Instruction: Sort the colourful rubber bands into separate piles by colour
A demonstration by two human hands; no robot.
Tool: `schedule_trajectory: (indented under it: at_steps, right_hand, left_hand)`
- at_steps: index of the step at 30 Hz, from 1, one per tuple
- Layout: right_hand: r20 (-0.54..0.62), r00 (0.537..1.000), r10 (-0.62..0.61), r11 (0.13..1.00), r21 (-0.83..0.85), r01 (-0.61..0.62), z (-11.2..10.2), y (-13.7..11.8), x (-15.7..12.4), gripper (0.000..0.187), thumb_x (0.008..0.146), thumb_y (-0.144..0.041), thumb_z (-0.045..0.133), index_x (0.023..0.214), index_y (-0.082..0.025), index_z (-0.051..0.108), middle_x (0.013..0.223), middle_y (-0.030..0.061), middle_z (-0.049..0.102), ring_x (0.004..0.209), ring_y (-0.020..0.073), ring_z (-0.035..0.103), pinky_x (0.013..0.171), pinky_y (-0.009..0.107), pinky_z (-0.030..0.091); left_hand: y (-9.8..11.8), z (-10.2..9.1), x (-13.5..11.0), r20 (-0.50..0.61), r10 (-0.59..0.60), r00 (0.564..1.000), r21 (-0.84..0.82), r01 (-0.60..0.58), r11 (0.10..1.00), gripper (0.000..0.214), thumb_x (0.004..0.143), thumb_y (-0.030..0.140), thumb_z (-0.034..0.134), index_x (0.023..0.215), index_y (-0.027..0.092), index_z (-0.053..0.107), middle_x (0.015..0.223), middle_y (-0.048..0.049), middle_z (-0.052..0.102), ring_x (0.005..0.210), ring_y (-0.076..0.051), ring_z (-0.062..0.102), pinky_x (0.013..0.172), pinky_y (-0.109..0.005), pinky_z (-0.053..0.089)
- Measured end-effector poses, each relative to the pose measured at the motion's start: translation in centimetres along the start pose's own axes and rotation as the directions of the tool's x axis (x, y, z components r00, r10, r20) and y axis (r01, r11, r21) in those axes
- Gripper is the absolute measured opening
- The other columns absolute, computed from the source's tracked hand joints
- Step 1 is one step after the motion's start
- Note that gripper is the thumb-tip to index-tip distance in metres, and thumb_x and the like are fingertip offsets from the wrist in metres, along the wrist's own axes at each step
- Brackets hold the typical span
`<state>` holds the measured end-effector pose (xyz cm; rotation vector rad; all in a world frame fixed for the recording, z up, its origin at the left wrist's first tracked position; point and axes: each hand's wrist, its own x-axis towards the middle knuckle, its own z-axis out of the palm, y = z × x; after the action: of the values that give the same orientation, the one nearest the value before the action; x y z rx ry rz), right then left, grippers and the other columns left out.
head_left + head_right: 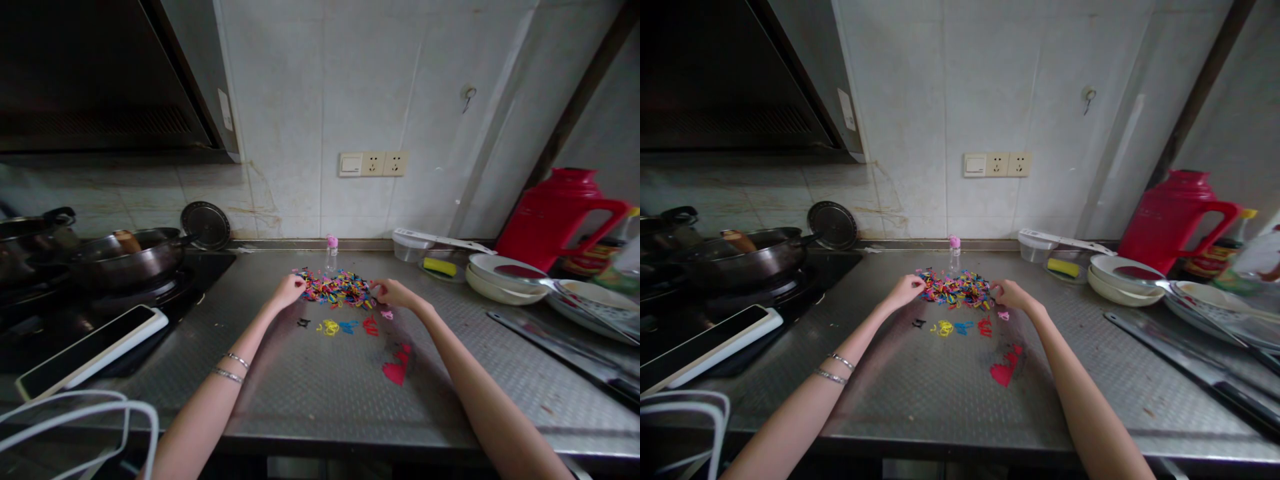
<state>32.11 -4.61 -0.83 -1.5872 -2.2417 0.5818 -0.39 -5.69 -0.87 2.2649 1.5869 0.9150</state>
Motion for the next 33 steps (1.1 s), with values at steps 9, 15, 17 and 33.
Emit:
schedule_trajectory:
  at_steps: [9, 15, 17, 33]
  right_hand:
    - [-0.244, 0.963, -0.114, 0.974, 0.165, 0.157, 0.6, -3.5, 0.1, 0.032, 0.062, -0.015, 0.051, 0.092, -0.014, 0.062, 0.067, 0.0010, 0.062, 0.058, 0.0106, 0.054, 0.054, 0.018, 0.040]
    - [-0.172, 0.913, -0.370, 0.875, 0.266, 0.405, 4.8, -10.9, 0.6, 0.032, 0.062, -0.011, 0.047, 0.092, -0.013, 0.059, 0.066, -0.0007, 0.060, 0.058, 0.0089, 0.052, 0.055, 0.018, 0.040]
    - [-0.145, 0.884, -0.445, 0.845, 0.260, 0.468, 6.3, -12.8, 0.7, 0.033, 0.061, -0.006, 0.046, 0.090, -0.013, 0.060, 0.067, -0.0012, 0.060, 0.059, 0.0082, 0.052, 0.056, 0.017, 0.040]
    - [-0.303, 0.901, -0.311, 0.914, 0.164, 0.371, 5.1, -9.1, 1.8, 0.025, 0.071, -0.018, 0.048, 0.089, -0.015, 0.064, 0.078, 0.0038, 0.066, 0.070, 0.0137, 0.058, 0.068, 0.023, 0.043]
  left_hand:
    - [-0.2, -0.5, 0.1, -0.025, -0.021, 0.999, -0.037, 0.020, 0.999, 0.024, 0.073, 0.021, 0.047, 0.075, 0.013, 0.069, 0.079, -0.0056, 0.068, 0.074, -0.017, 0.060, 0.072, -0.026, 0.042]
    - [-1.1, -0.4, 0.2, -0.029, -0.057, 0.998, -0.070, 0.055, 0.996, 0.023, 0.072, 0.022, 0.048, 0.076, 0.013, 0.069, 0.080, -0.0058, 0.068, 0.074, -0.016, 0.059, 0.071, -0.026, 0.042]
    - [-1.4, -0.3, 0.2, 0.014, -0.066, 0.998, -0.092, 0.067, 0.993, 0.022, 0.070, 0.022, 0.050, 0.076, 0.012, 0.069, 0.077, -0.0058, 0.068, 0.073, -0.016, 0.059, 0.070, -0.026, 0.042]
    - [-1.6, 0.2, -0.5, 0.163, 0.043, 0.986, 0.018, -0.046, 0.999, 0.019, 0.068, 0.021, 0.053, 0.077, 0.015, 0.068, 0.077, -0.0054, 0.068, 0.070, -0.015, 0.059, 0.068, -0.023, 0.042]
